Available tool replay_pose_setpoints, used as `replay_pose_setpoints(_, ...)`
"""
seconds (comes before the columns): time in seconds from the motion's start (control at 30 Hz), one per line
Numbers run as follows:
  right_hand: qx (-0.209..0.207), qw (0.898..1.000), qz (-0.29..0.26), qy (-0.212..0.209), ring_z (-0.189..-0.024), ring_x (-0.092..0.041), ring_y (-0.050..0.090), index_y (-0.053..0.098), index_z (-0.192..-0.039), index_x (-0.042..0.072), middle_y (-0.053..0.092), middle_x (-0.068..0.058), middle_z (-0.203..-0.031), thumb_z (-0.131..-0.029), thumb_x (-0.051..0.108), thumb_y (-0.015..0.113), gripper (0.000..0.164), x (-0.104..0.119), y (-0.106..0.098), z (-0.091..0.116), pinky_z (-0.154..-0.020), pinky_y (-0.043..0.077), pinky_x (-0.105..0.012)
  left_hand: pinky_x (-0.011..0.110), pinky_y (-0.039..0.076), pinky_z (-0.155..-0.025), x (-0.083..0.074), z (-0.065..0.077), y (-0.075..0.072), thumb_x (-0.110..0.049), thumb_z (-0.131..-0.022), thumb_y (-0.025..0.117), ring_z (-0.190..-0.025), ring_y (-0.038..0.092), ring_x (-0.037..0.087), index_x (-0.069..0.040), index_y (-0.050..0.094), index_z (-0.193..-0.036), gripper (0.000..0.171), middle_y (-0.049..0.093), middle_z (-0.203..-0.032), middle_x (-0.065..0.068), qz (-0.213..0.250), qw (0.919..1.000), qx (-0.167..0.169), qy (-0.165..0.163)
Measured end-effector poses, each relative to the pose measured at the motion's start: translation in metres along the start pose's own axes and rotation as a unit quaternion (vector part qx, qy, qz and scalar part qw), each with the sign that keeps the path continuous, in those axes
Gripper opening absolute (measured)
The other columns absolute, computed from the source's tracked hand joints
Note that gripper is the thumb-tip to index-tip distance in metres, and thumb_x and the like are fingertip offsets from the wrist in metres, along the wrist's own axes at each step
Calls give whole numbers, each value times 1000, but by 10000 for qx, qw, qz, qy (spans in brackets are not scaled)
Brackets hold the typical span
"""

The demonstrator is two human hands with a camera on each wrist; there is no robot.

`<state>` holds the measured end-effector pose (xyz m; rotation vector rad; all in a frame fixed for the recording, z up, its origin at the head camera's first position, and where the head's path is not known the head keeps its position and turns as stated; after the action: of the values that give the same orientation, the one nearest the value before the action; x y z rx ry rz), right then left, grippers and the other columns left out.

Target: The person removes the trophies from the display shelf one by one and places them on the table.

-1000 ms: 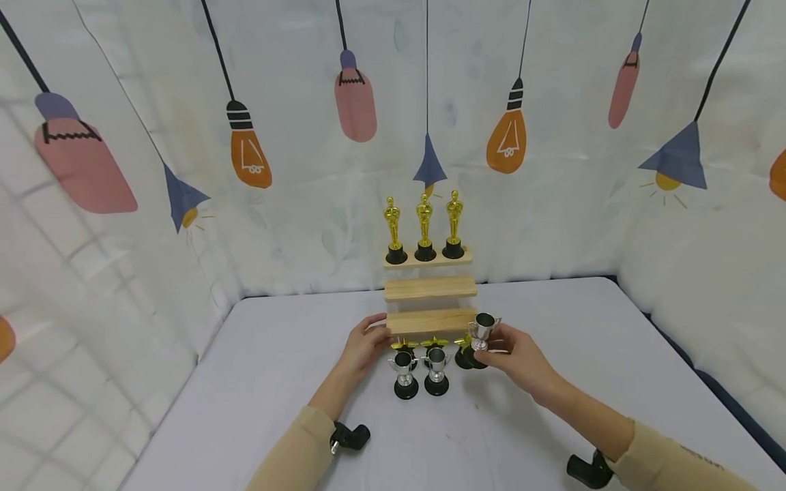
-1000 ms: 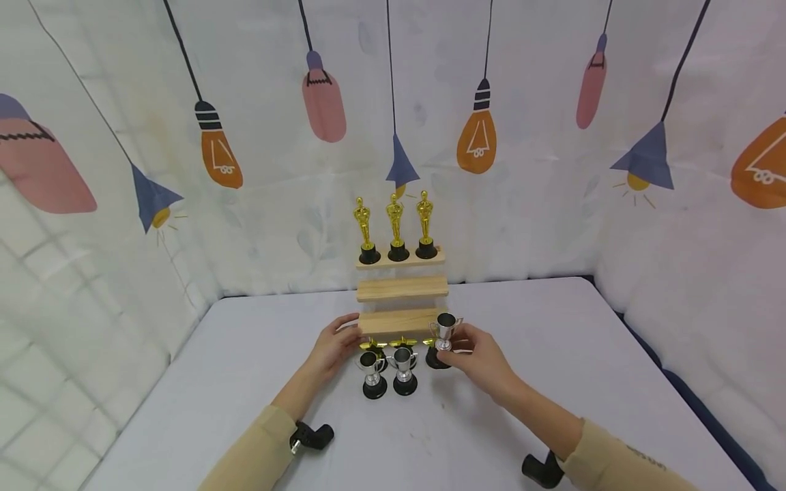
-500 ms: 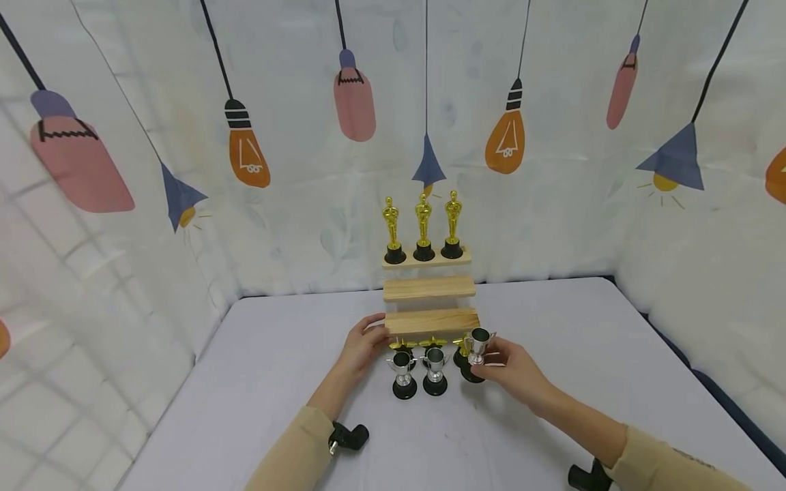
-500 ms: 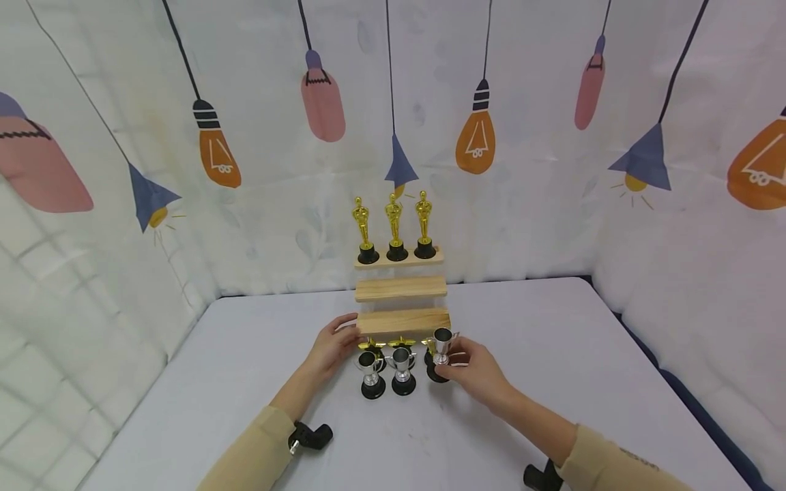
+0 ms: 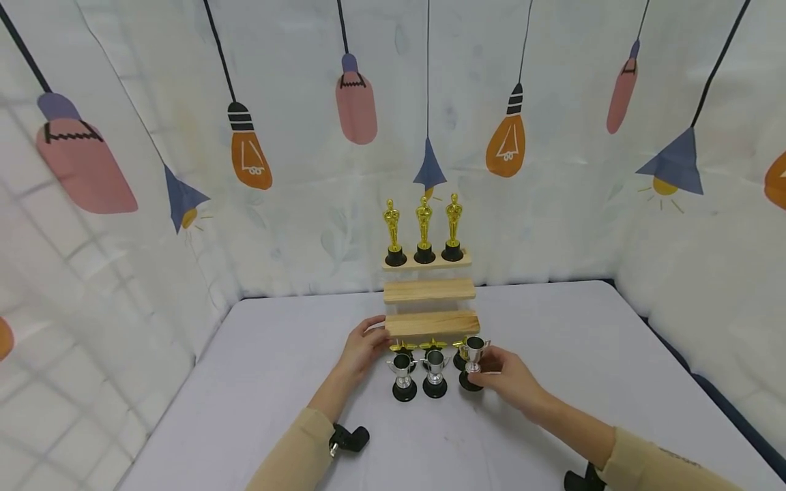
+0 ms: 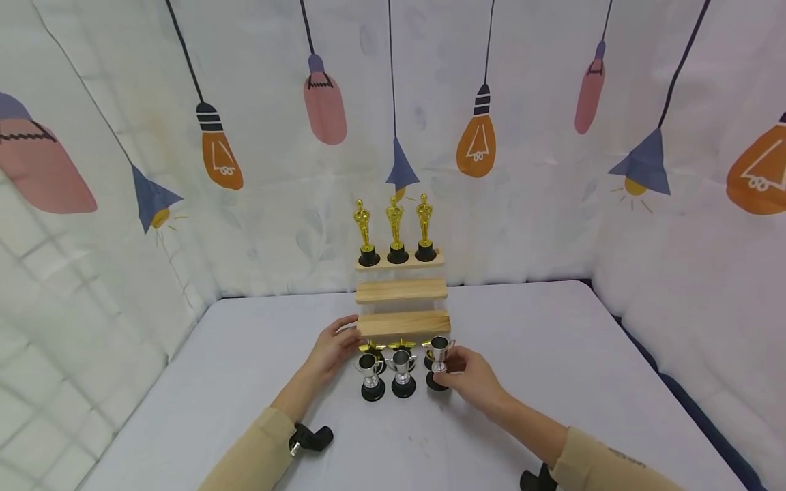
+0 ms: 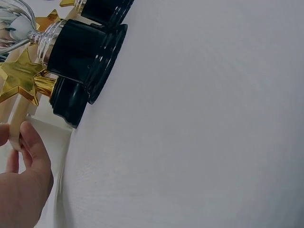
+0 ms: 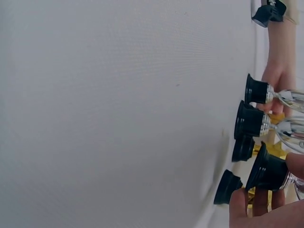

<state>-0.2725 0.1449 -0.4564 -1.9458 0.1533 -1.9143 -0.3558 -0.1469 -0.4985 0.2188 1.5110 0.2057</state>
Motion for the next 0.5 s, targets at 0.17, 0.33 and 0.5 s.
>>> replay_pose_setpoints(0.17, 52, 10000, -35, 24, -103, -22, 65, 64, -104, 1, 70, -6, -102, -85, 9, 82, 28, -3, 3, 1, -84, 52, -35, 26, 59, -81, 0, 3, 0, 8, -95, 59, -84, 66, 15, 10, 48, -140, 47, 65, -103, 12, -2, 10000, -45, 1)
replay_pose_setpoints(0.33, 51, 10000, -8, 46, -101, -22, 64, 64, -104, 0, 69, -7, -102, -84, 9, 82, 28, -1, 4, 1, -81, 52, -34, 25, 59, -80, -3, 3, 2, 9, -94, 57, -83, 66, 14, 12, 47, -140, 47, 65, -102, 12, 30, 9999, -91, 60)
replay_pose_setpoints(0.5, -56, 9998, 53, 187, -98, -20, 64, 65, -102, 2, 69, -5, -99, -83, 8, 83, 27, -4, 5, 2, -82, 51, -34, 24, 59, -80, -4, 4, 3, 9, -95, 56, -82, 65, 12, 11, 47, -142, 47, 64, -103, 11, 87, 9999, -138, -16)
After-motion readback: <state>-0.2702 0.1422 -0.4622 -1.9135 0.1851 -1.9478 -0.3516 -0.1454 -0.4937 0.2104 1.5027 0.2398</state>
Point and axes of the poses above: each hand's wrist, its own z-axis away from the middle knuckle, its own y-axis out of the palm, x = y × z, the point moved 7 cm from there along -z, towards the middle knuckle
